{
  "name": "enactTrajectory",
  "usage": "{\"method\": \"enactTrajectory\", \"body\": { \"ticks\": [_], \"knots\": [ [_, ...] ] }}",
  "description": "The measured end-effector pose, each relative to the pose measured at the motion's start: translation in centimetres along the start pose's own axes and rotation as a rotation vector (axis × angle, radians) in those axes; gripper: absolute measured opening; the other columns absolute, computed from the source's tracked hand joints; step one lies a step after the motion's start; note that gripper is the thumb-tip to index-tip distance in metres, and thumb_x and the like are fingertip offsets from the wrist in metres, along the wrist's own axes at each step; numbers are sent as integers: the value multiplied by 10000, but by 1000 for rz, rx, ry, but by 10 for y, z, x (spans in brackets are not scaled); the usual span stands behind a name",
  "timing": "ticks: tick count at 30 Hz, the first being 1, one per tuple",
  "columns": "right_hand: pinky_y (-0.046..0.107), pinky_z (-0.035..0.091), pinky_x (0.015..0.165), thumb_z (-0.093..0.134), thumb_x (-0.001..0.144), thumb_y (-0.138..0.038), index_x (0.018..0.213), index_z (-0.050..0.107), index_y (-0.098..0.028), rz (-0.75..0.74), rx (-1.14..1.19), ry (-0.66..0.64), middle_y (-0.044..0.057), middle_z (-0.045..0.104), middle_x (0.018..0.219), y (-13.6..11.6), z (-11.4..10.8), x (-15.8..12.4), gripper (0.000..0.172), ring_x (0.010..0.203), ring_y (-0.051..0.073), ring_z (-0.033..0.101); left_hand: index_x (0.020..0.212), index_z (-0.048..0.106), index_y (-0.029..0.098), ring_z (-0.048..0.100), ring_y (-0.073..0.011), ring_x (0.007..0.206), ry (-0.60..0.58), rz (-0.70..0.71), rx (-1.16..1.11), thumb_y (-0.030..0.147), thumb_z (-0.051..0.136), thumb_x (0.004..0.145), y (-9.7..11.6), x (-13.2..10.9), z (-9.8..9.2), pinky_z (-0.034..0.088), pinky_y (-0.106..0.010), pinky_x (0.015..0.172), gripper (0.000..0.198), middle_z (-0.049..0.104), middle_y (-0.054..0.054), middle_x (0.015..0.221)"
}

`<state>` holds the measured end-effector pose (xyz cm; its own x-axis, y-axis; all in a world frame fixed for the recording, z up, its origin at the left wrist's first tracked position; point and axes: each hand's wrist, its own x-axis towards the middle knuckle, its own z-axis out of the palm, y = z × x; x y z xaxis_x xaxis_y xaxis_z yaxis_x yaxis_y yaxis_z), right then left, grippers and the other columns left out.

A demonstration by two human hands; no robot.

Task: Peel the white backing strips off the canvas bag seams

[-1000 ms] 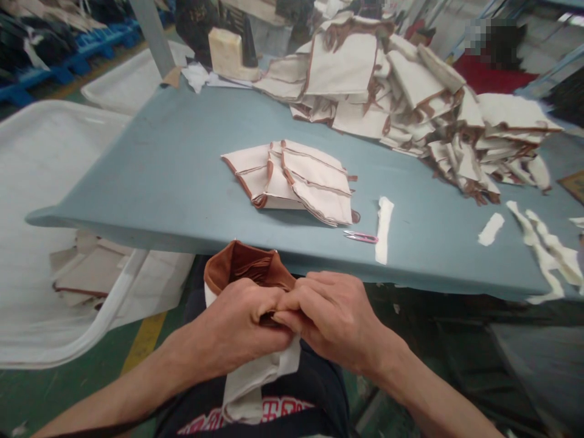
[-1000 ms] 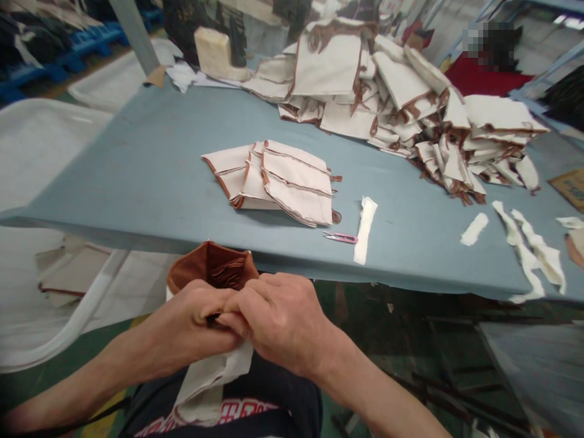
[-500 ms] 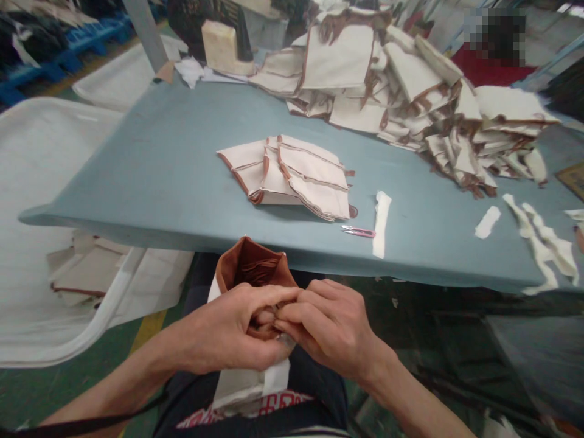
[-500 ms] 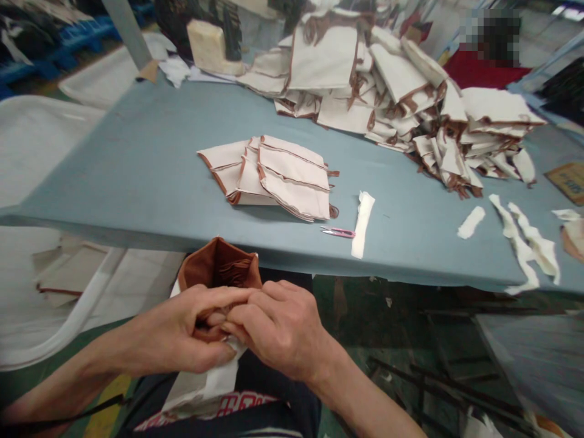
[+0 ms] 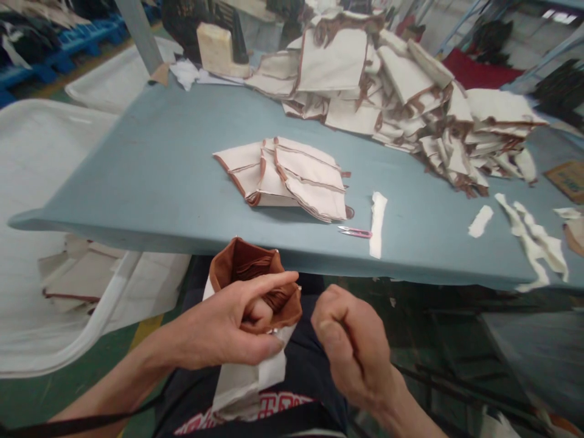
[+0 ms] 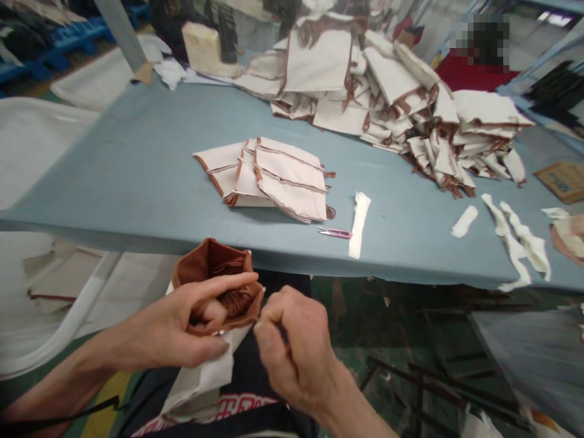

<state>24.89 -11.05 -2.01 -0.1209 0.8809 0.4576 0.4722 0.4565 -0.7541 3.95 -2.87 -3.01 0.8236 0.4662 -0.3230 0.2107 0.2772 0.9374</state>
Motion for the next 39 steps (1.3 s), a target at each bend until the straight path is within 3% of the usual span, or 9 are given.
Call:
{"method": "enactTrajectory", "body": {
  "ticks": [4,6,9,12,16,21,27,35,39],
  "knots": [
    [277,337,540,355,1098,-316,672,367,-248,280,-244,136,-41,416,600,58,-12,-35,431,522,126,417,1613,356,113,227,-70,526,45,-19,-74,168,652,818,2,-5,-5,170,-181,474,850,312,154,613],
    [283,368,556,343,1079,-439,652,338,-258,517,-494,32,-35,408,587,91,-19,-60,464,536,141,443,1576,394,110,235,-71,533,70,-8,-82,178,663,822,2,-6,-8,169,-186,478,803,309,148,624],
    [301,411,538,437,986,-460,621,394,-266,654,-574,-51,-14,490,545,128,-25,-102,416,506,170,510,1501,458,121,241,-73,542,94,31,-92,190,681,835,0,-9,-12,175,-191,481,706,302,138,644],
    [302,462,492,638,754,-401,683,571,-272,745,-579,-194,29,692,634,143,-30,-143,162,554,223,664,1433,506,158,244,-73,551,109,59,-97,173,681,845,-3,-12,-16,183,-191,490,614,310,132,661],
    [331,410,451,692,708,-368,595,557,-283,839,-637,-268,59,679,542,143,-43,-169,196,505,279,683,1342,585,172,261,-73,557,129,84,-85,188,699,838,-1,-13,-16,205,-193,503,516,320,123,678],
    [320,366,523,511,968,-509,610,517,-264,841,-691,-211,26,612,524,140,-53,-131,434,523,243,667,1258,704,139,320,-98,587,147,107,2,356,657,929,1,-8,-17,254,-217,525,397,357,80,695],
    [289,477,649,574,992,-412,883,656,-234,558,-491,-64,9,726,748,110,-34,-56,224,648,187,694,1248,760,137,393,-125,580,230,191,152,522,345,1107,-5,-6,-18,254,-244,486,583,480,13,698],
    [256,499,641,626,989,-307,839,668,-204,336,-249,-31,-4,699,718,86,-3,-16,187,627,153,656,811,826,98,315,-96,451,443,68,-76,871,373,942,-10,-2,-13,205,-240,426,905,465,5,528],
    [244,463,610,607,1007,-295,776,650,-199,240,-232,-37,-11,662,678,83,5,-5,254,597,135,612,920,831,101,316,-98,485,440,85,-45,876,343,947,-10,-4,-13,209,-244,443,916,480,3,589]
  ]
}}
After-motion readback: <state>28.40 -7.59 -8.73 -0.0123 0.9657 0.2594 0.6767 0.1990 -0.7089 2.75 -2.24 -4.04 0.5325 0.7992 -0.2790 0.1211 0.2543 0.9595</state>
